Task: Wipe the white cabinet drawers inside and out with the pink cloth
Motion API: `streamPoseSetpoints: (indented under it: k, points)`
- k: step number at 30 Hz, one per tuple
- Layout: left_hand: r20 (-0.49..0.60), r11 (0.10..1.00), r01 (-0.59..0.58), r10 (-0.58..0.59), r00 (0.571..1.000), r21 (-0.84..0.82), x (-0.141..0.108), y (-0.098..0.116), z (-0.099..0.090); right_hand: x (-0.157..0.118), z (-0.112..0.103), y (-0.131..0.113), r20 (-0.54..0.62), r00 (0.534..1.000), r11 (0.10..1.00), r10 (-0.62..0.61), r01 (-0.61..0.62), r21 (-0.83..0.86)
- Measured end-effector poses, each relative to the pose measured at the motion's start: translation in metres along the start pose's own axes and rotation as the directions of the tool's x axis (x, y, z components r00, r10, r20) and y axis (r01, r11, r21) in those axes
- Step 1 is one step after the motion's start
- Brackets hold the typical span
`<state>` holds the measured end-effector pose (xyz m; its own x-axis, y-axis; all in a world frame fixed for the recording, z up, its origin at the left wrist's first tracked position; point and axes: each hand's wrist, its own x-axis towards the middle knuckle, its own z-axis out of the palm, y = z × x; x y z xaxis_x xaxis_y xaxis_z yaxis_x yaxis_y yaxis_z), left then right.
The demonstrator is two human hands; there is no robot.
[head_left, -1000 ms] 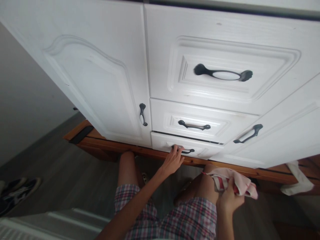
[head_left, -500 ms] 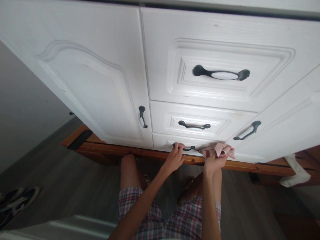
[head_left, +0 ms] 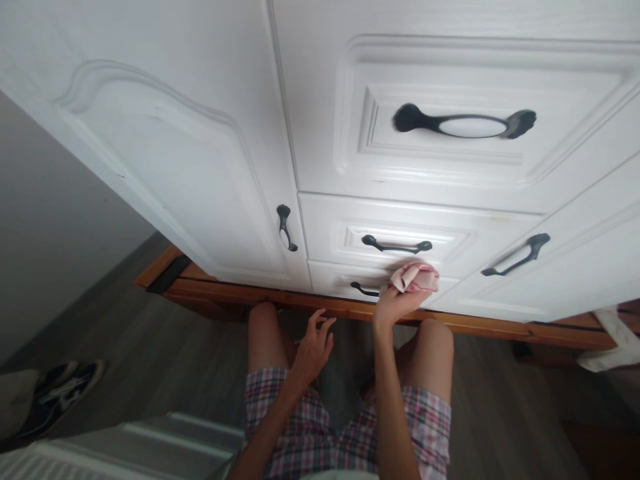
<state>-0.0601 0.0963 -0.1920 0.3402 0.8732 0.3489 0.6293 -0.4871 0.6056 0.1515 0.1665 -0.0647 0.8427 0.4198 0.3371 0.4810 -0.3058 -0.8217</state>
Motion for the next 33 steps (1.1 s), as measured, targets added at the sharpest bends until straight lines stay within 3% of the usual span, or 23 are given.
streamPoseSetpoints:
  k: [3, 6, 8, 11, 16, 20, 23, 27, 30, 33]
  points:
    - [-0.034, 0.993, 0.115, -0.115, 0.993, 0.012, -0.026, -0.028, -0.002, -0.039, 0.024, -0.028, 0.233, 0.971, 0.996, -0.048, 0.064, -0.061]
    - [-0.082, 0.982, 0.187, -0.185, 0.979, 0.026, -0.041, -0.049, -0.007, -0.084, 0.052, -0.046, 0.444, 0.887, 0.982, -0.124, 0.175, -0.075]
    - [-0.122, 0.974, 0.224, -0.218, 0.968, 0.033, -0.047, -0.059, -0.012, -0.109, 0.068, -0.053, 0.448, 0.849, 0.957, -0.28, 0.284, 0.06]
    - [-0.174, 0.962, 0.27, -0.259, 0.95, 0.041, -0.056, -0.072, -0.018, -0.132, 0.082, -0.058, 0.355, 0.812, 0.885, -0.464, 0.401, 0.238]
    - [-0.207, 0.95, 0.31, -0.297, 0.932, 0.031, -0.069, -0.084, -0.022, -0.137, 0.094, -0.047, 0.39, 0.738, 0.834, -0.551, 0.51, 0.212]
    - [-0.216, 0.96, 0.279, -0.27, 0.938, 0.009, -0.068, -0.088, -0.015, -0.145, 0.108, -0.006, 0.404, 0.692, 0.795, -0.598, 0.573, 0.196]
    - [-0.224, 0.968, 0.252, -0.243, 0.944, 0.009, -0.066, -0.089, -0.009, -0.152, 0.113, 0.042, 0.384, 0.732, 0.825, -0.563, 0.525, 0.209]
    - [-0.229, 0.97, 0.242, -0.23, 0.946, 0.025, -0.066, -0.091, -0.007, -0.141, 0.106, 0.103, 0.253, 0.901, 0.922, -0.352, 0.287, 0.262]
    - [-0.224, 0.971, 0.238, -0.226, 0.948, 0.028, -0.068, -0.092, -0.006, -0.107, 0.094, 0.136, 0.094, 0.981, 0.957, -0.17, 0.142, 0.252]
    - [-0.214, 0.973, 0.23, -0.221, 0.952, 0.02, -0.067, -0.093, -0.005, -0.059, 0.076, 0.161, -0.098, 0.995, 0.973, 0.005, 0.017, 0.231]
